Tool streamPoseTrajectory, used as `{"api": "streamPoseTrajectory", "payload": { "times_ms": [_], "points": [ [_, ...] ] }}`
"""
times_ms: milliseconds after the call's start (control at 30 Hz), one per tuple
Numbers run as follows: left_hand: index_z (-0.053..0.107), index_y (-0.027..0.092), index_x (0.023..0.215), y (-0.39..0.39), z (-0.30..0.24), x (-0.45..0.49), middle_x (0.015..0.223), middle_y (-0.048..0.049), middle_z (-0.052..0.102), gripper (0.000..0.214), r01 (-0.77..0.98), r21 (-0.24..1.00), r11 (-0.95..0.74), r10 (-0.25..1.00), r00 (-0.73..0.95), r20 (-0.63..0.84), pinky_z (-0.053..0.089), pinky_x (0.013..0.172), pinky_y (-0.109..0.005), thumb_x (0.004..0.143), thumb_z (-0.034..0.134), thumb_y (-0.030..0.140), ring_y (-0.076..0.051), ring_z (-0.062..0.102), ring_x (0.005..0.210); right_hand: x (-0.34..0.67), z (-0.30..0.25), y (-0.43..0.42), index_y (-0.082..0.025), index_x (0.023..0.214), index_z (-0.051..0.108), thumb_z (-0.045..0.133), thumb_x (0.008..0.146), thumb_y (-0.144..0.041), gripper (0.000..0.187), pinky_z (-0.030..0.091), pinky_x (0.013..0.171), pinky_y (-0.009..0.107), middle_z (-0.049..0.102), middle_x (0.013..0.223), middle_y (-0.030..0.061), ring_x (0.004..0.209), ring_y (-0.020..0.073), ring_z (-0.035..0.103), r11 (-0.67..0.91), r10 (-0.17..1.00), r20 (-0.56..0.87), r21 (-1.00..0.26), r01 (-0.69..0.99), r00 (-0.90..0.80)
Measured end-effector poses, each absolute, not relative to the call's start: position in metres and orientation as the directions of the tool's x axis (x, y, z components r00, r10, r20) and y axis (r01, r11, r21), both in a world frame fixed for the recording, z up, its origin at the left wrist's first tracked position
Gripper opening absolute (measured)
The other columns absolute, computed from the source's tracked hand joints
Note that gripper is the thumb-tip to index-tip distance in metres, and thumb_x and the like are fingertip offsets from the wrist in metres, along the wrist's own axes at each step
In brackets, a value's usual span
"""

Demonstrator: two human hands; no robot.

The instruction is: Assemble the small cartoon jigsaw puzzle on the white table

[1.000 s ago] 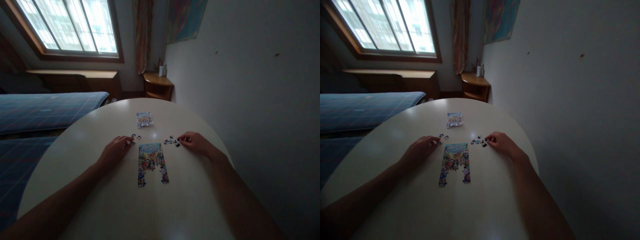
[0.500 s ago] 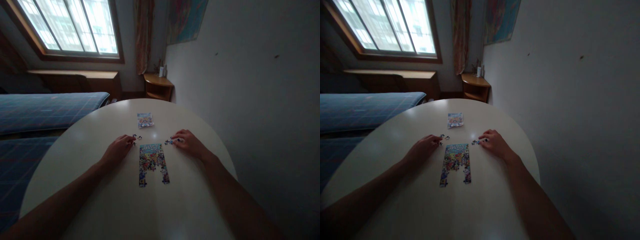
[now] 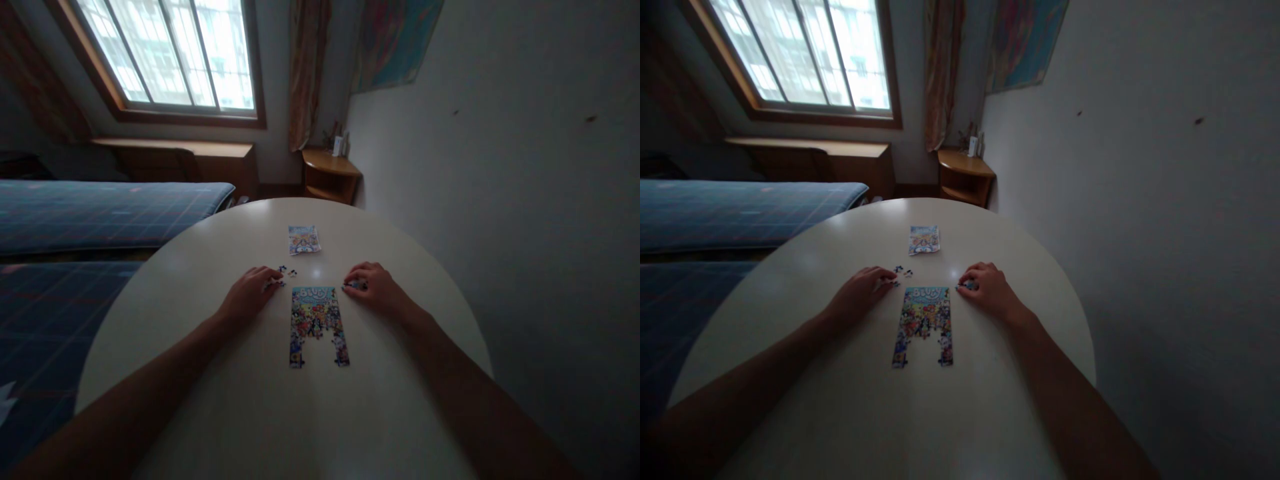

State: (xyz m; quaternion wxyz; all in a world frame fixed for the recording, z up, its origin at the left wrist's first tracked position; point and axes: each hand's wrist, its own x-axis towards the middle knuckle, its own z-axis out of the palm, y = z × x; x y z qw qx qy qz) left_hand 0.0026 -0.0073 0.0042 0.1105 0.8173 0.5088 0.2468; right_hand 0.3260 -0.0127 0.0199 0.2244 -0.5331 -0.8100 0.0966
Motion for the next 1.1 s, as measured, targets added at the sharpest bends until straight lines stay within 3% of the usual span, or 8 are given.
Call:
{"api": "streamPoseTrajectory", "payload": {
  "times_ms": [100, 300, 500, 700, 933, 1100],
  "points": [
    [0.067, 0.02, 0.106, -0.01, 0.003, 0.003, 0.111, -0.0077, 0.07, 0.019, 0.766, 0.426, -0.482, 0.872, 0.372, 0.318, 0.049, 0.096, -0.04, 0.093, 0.053, 0.025, -0.025, 0.063, 0.107, 0.324, 0.022, -0.012, -0.022, 0.088, 0.075, 0.072, 0.08, -0.026, 0.009, 0.045, 0.093, 0.043, 0.072, 0.104, 0.008, 0.102, 0.0261, 0.061, 0.402, 0.915, 0.22, -0.421, 0.813, -0.338],
    [0.065, 0.021, 0.107, -0.016, 0.002, -0.001, 0.111, -0.007, 0.069, 0.019, 0.742, 0.433, -0.512, 0.855, 0.392, 0.339, 0.05, 0.096, -0.04, 0.093, 0.053, 0.027, -0.024, 0.062, 0.107, 0.329, 0.024, -0.011, -0.021, 0.102, 0.074, 0.073, 0.08, -0.03, 0.023, 0.046, 0.091, 0.042, 0.072, 0.103, 0.0094, 0.1, 0.0267, 0.062, 0.384, 0.923, 0.199, -0.401, 0.832, -0.33],
    [0.065, 0.022, 0.108, -0.014, 0.0, -0.003, 0.112, -0.007, 0.069, 0.02, 0.736, 0.437, -0.517, 0.852, 0.391, 0.349, 0.049, 0.097, -0.043, 0.093, 0.053, 0.029, -0.025, 0.062, 0.108, 0.328, 0.022, -0.008, -0.022, 0.093, 0.076, 0.065, 0.087, -0.029, 0.014, 0.045, 0.093, 0.041, 0.072, 0.103, 0.0088, 0.1, 0.0252, 0.062, 0.352, 0.926, 0.275, -0.371, 0.859, -0.261],
    [0.065, 0.023, 0.108, -0.017, -0.001, 0.002, 0.113, -0.0063, 0.069, 0.019, 0.702, 0.435, -0.564, 0.822, 0.425, 0.379, 0.049, 0.099, -0.043, 0.093, 0.054, 0.029, -0.024, 0.062, 0.109, 0.32, 0.022, -0.007, -0.022, 0.083, 0.076, 0.068, 0.086, -0.03, 0.011, 0.045, 0.088, 0.039, 0.073, 0.099, 0.0077, 0.096, 0.0251, 0.062, 0.279, 0.938, 0.295, -0.324, 0.904, -0.184],
    [0.065, 0.022, 0.109, -0.024, 0.006, 0.014, 0.113, -0.0071, 0.069, 0.021, 0.683, 0.442, -0.581, 0.812, 0.448, 0.375, 0.049, 0.098, -0.044, 0.094, 0.052, 0.03, -0.025, 0.062, 0.108, 0.318, 0.016, -0.003, -0.02, 0.084, 0.07, 0.062, 0.089, -0.028, 0.012, 0.04, 0.089, 0.04, 0.072, 0.103, 0.0065, 0.1, 0.0253, 0.061, 0.316, 0.925, 0.317, -0.334, 0.888, -0.211],
    [0.067, 0.022, 0.106, -0.038, 0.017, 0.033, 0.104, -0.0072, 0.072, 0.022, 0.665, 0.555, -0.499, 0.866, 0.381, 0.323, 0.052, 0.091, -0.044, 0.092, 0.057, 0.036, -0.024, 0.066, 0.098, 0.299, 0.029, -0.024, -0.021, 0.091, 0.066, 0.056, 0.095, -0.029, 0.013, 0.036, 0.092, 0.041, 0.071, 0.109, 0.0068, 0.105, 0.0241, 0.062, 0.408, 0.883, 0.404, -0.41, 0.816, -0.238]
  ]
}}
